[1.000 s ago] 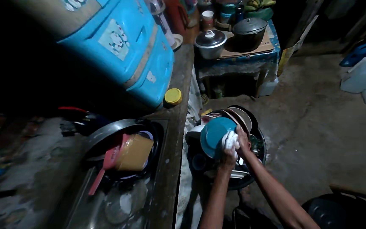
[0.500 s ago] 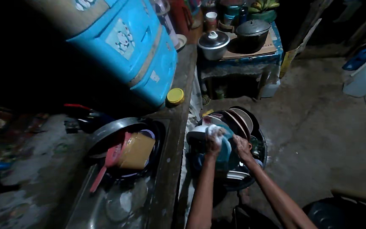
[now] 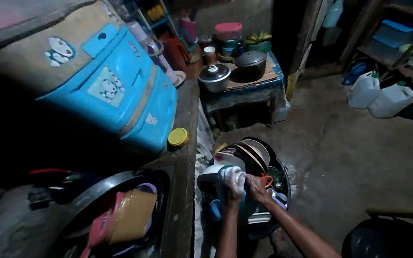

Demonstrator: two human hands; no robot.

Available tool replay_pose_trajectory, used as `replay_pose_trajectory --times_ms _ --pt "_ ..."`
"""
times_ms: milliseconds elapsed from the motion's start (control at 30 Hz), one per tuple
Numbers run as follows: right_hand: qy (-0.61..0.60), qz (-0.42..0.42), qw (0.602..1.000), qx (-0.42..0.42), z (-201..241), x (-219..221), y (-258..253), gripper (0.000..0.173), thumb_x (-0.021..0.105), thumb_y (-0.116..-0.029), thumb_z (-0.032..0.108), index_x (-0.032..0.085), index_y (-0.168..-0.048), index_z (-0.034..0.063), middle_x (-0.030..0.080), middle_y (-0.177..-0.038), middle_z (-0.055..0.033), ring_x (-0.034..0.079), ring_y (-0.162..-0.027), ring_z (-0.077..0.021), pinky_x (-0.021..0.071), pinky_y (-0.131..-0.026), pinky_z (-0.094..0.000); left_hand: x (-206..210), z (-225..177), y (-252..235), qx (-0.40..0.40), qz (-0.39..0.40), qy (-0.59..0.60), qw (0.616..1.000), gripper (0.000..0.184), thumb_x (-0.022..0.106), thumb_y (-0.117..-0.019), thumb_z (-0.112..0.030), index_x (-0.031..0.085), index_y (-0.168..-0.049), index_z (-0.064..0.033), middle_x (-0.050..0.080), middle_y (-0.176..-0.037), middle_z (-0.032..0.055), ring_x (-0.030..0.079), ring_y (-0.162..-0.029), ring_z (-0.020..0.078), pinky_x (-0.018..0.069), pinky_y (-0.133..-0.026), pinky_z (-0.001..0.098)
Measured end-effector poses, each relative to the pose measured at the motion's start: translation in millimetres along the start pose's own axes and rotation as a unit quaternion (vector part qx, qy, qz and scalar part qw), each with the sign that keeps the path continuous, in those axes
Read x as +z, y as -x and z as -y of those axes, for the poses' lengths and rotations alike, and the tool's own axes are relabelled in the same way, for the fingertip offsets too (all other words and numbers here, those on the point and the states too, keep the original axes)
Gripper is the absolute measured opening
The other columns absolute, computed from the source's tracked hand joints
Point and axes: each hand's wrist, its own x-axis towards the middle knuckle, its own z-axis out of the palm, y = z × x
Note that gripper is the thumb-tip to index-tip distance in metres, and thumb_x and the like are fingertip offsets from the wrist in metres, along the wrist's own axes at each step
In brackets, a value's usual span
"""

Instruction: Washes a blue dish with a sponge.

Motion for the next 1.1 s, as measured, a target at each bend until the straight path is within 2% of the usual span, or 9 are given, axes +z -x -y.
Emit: replay_pose_trajectory --times_ms 133,300,400,533,600,733,867,933,1100 --pt "0.037 0.0 0.997 -0.064 8.2 -1.1 0.5 0.035 0.045 -0.1027 0.008 0.066 -0.084 -0.0122 0.061 -0.07 -0.0055 0.056 -0.067 -0.0001 0.0488 -0.069 -0.0199 -1.7 25.6 1.5 -0.079 -0.042 0.136 0.987 0.041 0.056 -0.0901 -0.014 0.062 -0.114 0.0187 0.059 -0.123 0.0326 0.059 -0.116 0.032 0.0469 -0.105 0.0399" --pt "0.02 0.019 0.997 -0.077 13.6 -9.4 10.1 0.028 0.051 -0.1002 0.01 0.067 -0.091 -0.0117 0.067 -0.076 -0.0052 0.062 -0.074 0.002 0.0527 -0.074 -0.0187 -23.0 27.3 -10.5 -0.202 -0.123 0.228 0.945 0.031 0.052 -0.0926 -0.002 0.057 -0.116 0.0176 0.066 -0.099 0.0122 0.063 -0.088 0.0006 0.0521 -0.084 0.0177" --pt "0.034 0.147 0.988 0.01 19.3 -23.8 3.2 0.036 0.068 -0.0916 0.012 0.063 -0.118 -0.0118 0.072 -0.103 -0.0152 0.07 -0.093 -0.0082 0.0571 -0.089 -0.0273 -29.8 9.7 -8.5 -0.097 -0.044 0.133 0.985 0.039 0.067 -0.0855 -0.007 0.062 -0.112 0.0211 0.071 -0.106 0.0253 0.069 -0.101 0.02 0.0537 -0.096 0.032" --pt "0.077 0.18 0.978 -0.073 21.2 -28.8 -11.8 0.025 0.06 -0.0924 0.008 0.069 -0.104 -0.0117 0.072 -0.088 -0.0123 0.067 -0.081 -0.0043 0.0556 -0.08 -0.0238 -15.5 -2.0 3.2 0.08 -0.001 0.022 0.997 0.043 0.066 -0.09 -0.031 0.071 -0.098 0.0101 0.072 -0.098 0.0241 0.069 -0.099 0.0338 0.0499 -0.098 0.046" --pt "0.08 0.138 0.981 -0.112 23.4 -26.0 -6.1 0.025 0.056 -0.094 0.008 0.069 -0.099 -0.0126 0.07 -0.08 -0.0107 0.065 -0.074 -0.0022 0.0543 -0.074 -0.0215 -17.2 11.6 11.7 0.0 -0.049 0.069 0.996 0.048 0.059 -0.0936 -0.025 0.063 -0.111 0.0199 0.069 -0.108 0.0286 0.067 -0.104 0.028 0.0503 -0.099 0.0391" --pt "0.005 0.072 0.988 -0.135 21.1 -21.7 2.1 0.026 0.06 -0.0937 0.012 0.069 -0.098 -0.0114 0.072 -0.085 -0.0034 0.066 -0.081 0.0052 0.0554 -0.08 -0.0169 -20.8 28.7 9.3 -0.154 -0.172 0.235 0.944 0.037 0.041 -0.0981 -0.009 0.052 -0.124 0.0147 0.06 -0.098 0.004 0.057 -0.087 -0.003 0.0488 -0.082 0.0148" --pt "0.062 0.215 0.975 0.01 27.3 -33.2 -6.8 0.053 0.07 -0.0856 0.013 0.056 -0.129 -0.0136 0.068 -0.114 -0.0204 0.067 -0.103 -0.0133 0.0538 -0.095 -0.0309 -28.2 4.8 8.9 -0.071 -0.067 0.124 0.987 0.042 0.064 -0.0879 -0.012 0.06 -0.111 0.0222 0.07 -0.104 0.0242 0.067 -0.099 0.0184 0.0524 -0.095 0.0308" --pt "0.075 0.252 0.965 0.004 24.9 -31.3 -14.6 0.04 0.07 -0.0847 0.007 0.063 -0.121 -0.01 0.071 -0.109 -0.0167 0.068 -0.1 -0.0122 0.0549 -0.093 -0.0312 -25.4 -13.7 11.8 0.002 0.025 0.032 0.999 0.046 0.071 -0.0863 -0.022 0.066 -0.108 0.0188 0.07 -0.106 0.0299 0.069 -0.104 0.035 0.0512 -0.1 0.0451" --pt "0.034 0.15 0.983 -0.096 23.4 -32.6 -7.5 0.026 0.065 -0.0918 0.012 0.07 -0.104 -0.0106 0.073 -0.088 -0.0104 0.068 -0.081 -0.0043 0.0571 -0.08 -0.0252 -20.2 5.5 12.7 -0.041 -0.075 0.101 0.991 0.047 0.059 -0.0926 -0.015 0.056 -0.121 0.0224 0.065 -0.117 0.0308 0.066 -0.109 0.0266 0.0512 -0.099 0.0374"
